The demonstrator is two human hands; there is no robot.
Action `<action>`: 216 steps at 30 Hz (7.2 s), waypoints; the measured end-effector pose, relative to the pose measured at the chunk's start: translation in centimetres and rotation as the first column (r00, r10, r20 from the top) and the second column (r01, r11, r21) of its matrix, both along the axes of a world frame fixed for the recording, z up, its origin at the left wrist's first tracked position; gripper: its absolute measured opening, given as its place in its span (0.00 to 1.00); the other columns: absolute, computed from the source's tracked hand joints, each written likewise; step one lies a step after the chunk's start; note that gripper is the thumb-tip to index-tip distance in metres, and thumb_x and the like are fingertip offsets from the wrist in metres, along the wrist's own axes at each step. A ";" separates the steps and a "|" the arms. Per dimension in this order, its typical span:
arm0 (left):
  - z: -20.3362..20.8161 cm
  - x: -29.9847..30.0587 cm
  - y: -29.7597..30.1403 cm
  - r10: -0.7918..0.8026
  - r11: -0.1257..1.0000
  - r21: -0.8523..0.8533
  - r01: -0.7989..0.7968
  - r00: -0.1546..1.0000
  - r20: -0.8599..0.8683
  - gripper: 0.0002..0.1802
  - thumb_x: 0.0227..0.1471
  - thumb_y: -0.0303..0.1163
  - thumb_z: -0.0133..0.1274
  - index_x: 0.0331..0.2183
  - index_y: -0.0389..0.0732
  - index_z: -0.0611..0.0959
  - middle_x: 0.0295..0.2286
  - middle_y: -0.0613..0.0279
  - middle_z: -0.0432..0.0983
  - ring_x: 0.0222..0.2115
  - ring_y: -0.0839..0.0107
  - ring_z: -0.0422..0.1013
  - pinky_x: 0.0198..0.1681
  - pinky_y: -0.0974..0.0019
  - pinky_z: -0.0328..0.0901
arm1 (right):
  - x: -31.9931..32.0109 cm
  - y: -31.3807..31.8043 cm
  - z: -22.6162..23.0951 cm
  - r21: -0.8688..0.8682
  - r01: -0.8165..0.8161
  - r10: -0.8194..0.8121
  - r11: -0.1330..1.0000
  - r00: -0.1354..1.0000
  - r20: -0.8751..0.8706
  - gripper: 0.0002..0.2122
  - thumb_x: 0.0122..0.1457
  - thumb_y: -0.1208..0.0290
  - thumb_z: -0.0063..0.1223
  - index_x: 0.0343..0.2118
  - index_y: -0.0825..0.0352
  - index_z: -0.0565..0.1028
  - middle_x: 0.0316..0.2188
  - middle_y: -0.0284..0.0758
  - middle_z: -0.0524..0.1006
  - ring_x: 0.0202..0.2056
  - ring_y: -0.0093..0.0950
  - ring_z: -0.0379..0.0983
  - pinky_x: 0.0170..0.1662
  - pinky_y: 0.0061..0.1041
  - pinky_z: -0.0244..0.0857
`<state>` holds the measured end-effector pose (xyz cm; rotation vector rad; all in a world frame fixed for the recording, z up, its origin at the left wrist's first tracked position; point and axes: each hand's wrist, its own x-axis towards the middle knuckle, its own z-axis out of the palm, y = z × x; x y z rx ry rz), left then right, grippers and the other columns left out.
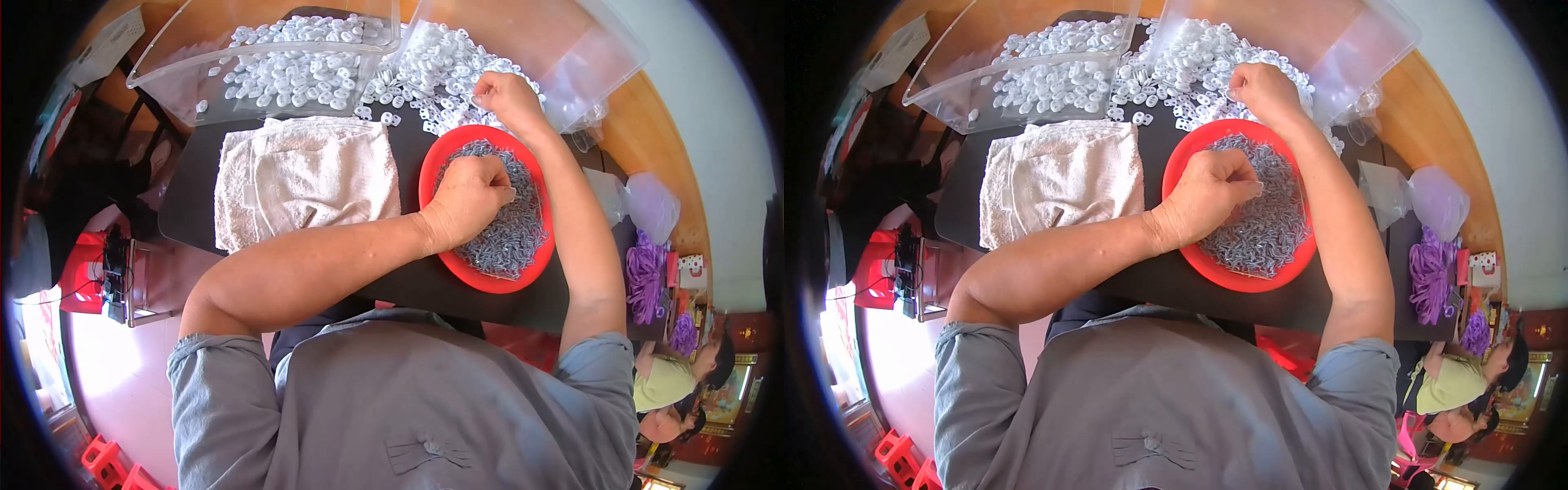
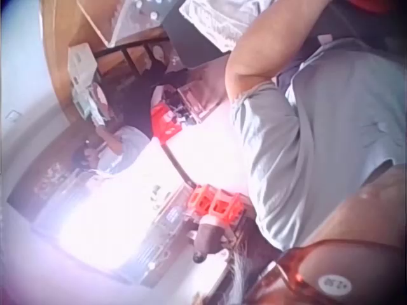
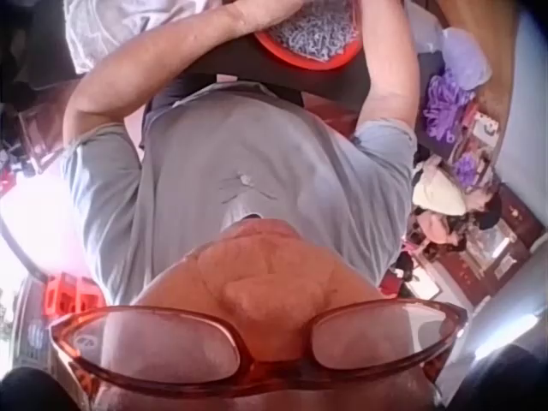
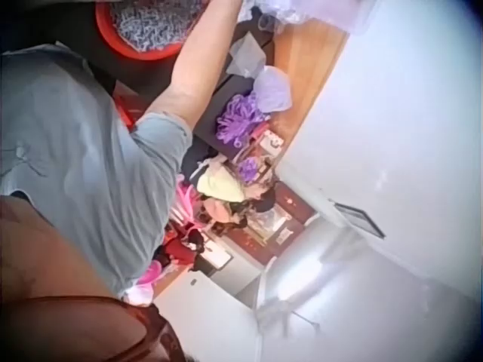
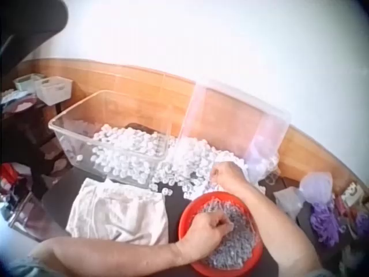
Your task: Assembling small plastic parts with metal springs at a workbench.
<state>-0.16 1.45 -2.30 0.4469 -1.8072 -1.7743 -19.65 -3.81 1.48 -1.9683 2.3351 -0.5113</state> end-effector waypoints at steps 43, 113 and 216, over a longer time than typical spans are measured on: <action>1.4 0.1 -4.0 0.192 0.547 0.827 0.127 0.943 -0.271 0.08 0.54 0.26 0.47 0.35 0.32 0.75 0.32 0.52 0.74 0.34 0.63 0.70 0.42 0.64 0.64 | 11.1 11.3 -1.7 -0.524 -0.099 0.242 0.846 0.947 0.213 0.05 0.55 0.84 0.53 0.34 0.72 0.75 0.35 0.35 0.80 0.34 0.21 0.76 0.36 0.21 0.70; 3.0 1.0 -1.2 0.079 0.945 0.323 -0.047 0.993 -0.086 0.08 0.56 0.29 0.52 0.33 0.33 0.77 0.22 0.64 0.73 0.22 0.77 0.69 0.24 0.73 0.63 | 7.5 13.6 1.5 -0.234 0.261 0.086 0.937 0.476 0.875 0.08 0.60 0.68 0.53 0.31 0.67 0.76 0.23 0.28 0.75 0.23 0.17 0.70 0.26 0.14 0.56; 8.6 6.8 -6.9 0.433 0.420 -0.809 -0.412 0.874 -0.220 0.05 0.41 0.24 0.61 0.25 0.38 0.80 0.23 0.61 0.75 0.23 0.65 0.72 0.27 0.64 0.67 | 6.3 15.5 3.1 0.017 -0.033 0.030 0.999 0.987 0.156 0.11 0.44 0.70 0.63 0.30 0.68 0.75 0.17 0.37 0.73 0.22 0.32 0.71 0.28 0.30 0.61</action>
